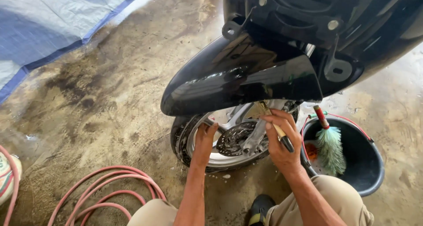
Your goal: The person cleans the front wheel, brake disc, and surrounding components of a black motorcycle with soapy water and a detail brush.
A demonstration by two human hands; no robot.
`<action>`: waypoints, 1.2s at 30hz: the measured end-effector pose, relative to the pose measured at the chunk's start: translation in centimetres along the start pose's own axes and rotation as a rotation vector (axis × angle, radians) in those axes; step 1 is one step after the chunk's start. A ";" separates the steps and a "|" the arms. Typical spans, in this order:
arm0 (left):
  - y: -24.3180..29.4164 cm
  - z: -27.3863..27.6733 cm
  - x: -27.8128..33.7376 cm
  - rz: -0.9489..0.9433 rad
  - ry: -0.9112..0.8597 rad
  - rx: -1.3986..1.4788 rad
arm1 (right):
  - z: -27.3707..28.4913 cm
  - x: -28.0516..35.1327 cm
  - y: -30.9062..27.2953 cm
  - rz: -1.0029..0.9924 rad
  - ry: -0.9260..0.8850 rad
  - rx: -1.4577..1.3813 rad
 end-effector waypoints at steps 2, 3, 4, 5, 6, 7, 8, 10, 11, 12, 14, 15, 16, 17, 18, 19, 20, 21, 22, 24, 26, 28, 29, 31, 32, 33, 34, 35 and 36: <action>-1.7 0.5 -0.9 0.005 -0.013 0.005 | 0.1 0.0 -0.1 0.010 0.010 0.022; -2.8 0.7 -1.1 0.018 -0.028 0.010 | 0.0 0.2 -0.3 0.012 0.019 0.048; -2.0 0.7 -0.4 0.025 -0.019 0.011 | -0.6 0.6 0.1 0.007 0.010 0.042; -1.2 0.5 0.3 0.045 -0.035 0.012 | -0.9 0.9 0.1 0.022 0.041 0.035; 0.0 0.4 0.5 0.054 -0.054 0.012 | -1.2 0.9 0.2 0.047 0.080 0.027; -2.5 1.5 -0.5 0.050 -0.047 0.010 | -2.5 1.1 0.3 0.051 0.078 0.020; -4.9 2.2 -1.6 0.032 -0.067 0.032 | -3.5 1.4 0.5 0.049 0.089 0.009; -6.0 3.1 -2.1 0.015 -0.081 0.051 | -6.0 2.4 0.4 0.045 0.097 -0.009; -4.8 2.7 -1.5 0.020 -0.121 0.139 | -8.1 3.1 0.1 0.058 0.017 -0.089; -3.5 2.2 -1.0 0.023 -0.167 0.228 | -10.2 3.8 -0.2 0.072 -0.059 -0.165; 0.7 1.7 1.8 0.081 -0.165 0.213 | -12.9 5.1 -1.6 0.063 -0.142 -0.217; 2.4 1.4 3.2 0.140 -0.164 0.202 | -14.6 5.9 -2.4 0.054 -0.226 -0.265; 2.7 1.8 3.8 0.137 -0.161 0.203 | -14.4 5.9 -2.6 0.056 -0.228 -0.267; 2.9 2.5 4.4 0.144 -0.143 0.150 | -14.8 6.0 -2.9 0.057 -0.283 -0.290; 3.1 3.0 5.0 0.152 -0.121 0.103 | -15.1 6.1 -3.3 0.057 -0.344 -0.313; 1.1 4.3 4.6 0.150 -0.114 0.108 | -14.7 5.8 -2.1 0.060 -0.353 -0.315; -0.9 5.7 4.2 0.136 -0.095 0.000 | -13.2 5.3 -1.5 0.134 -0.239 -0.314; -2.8 7.1 3.8 0.122 -0.075 -0.108 | -11.7 4.9 -0.7 0.207 -0.124 -0.314; -1.8 7.2 4.6 0.125 -0.064 -0.100 | -10.8 4.1 -0.9 0.206 -0.136 -0.319; 0.9 8.9 5.9 0.101 0.098 -0.296 | -6.9 2.5 -0.7 0.205 0.131 -0.162; 2.0 10.0 6.0 0.012 0.177 -0.375 | -7.8 3.4 -0.1 0.158 0.125 -0.126; 3.1 10.7 6.0 -0.079 0.247 -0.456 | -9.4 4.4 -0.4 0.113 0.128 -0.083; 4.1 11.3 6.1 -0.180 0.325 -0.568 | -11.2 4.8 -1.2 0.109 0.063 -0.112; 5.5 12.0 7.2 -0.265 0.412 -0.680 | -14.3 6.8 -1.9 0.095 -0.015 -0.147; 5.6 11.8 7.2 -0.249 0.334 -0.624 | -16.5 8.1 -1.8 0.082 -0.151 -0.172; 5.8 11.5 7.3 -0.234 0.258 -0.567 | -18.7 9.5 -1.8 0.069 -0.288 -0.197; 5.5 11.9 7.4 -0.231 0.264 -0.561 | -18.5 10.2 -2.3 0.071 -0.296 -0.197; 3.8 12.1 7.1 -0.090 0.203 -0.474 | -19.7 11.3 -2.4 0.035 -0.469 -0.148; 2.3 12.1 6.9 0.046 0.143 -0.385 | -20.8 12.5 -2.5 0.002 -0.641 -0.095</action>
Point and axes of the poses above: each hand's wrist, its own x-axis away from the middle knuckle, its own z-axis out of the back of the hand, y = z × x, the point moved 9 cm from there along -x, towards the middle knuckle, and after that the axes turned 4 degrees about -y, right-handed, at the moved point
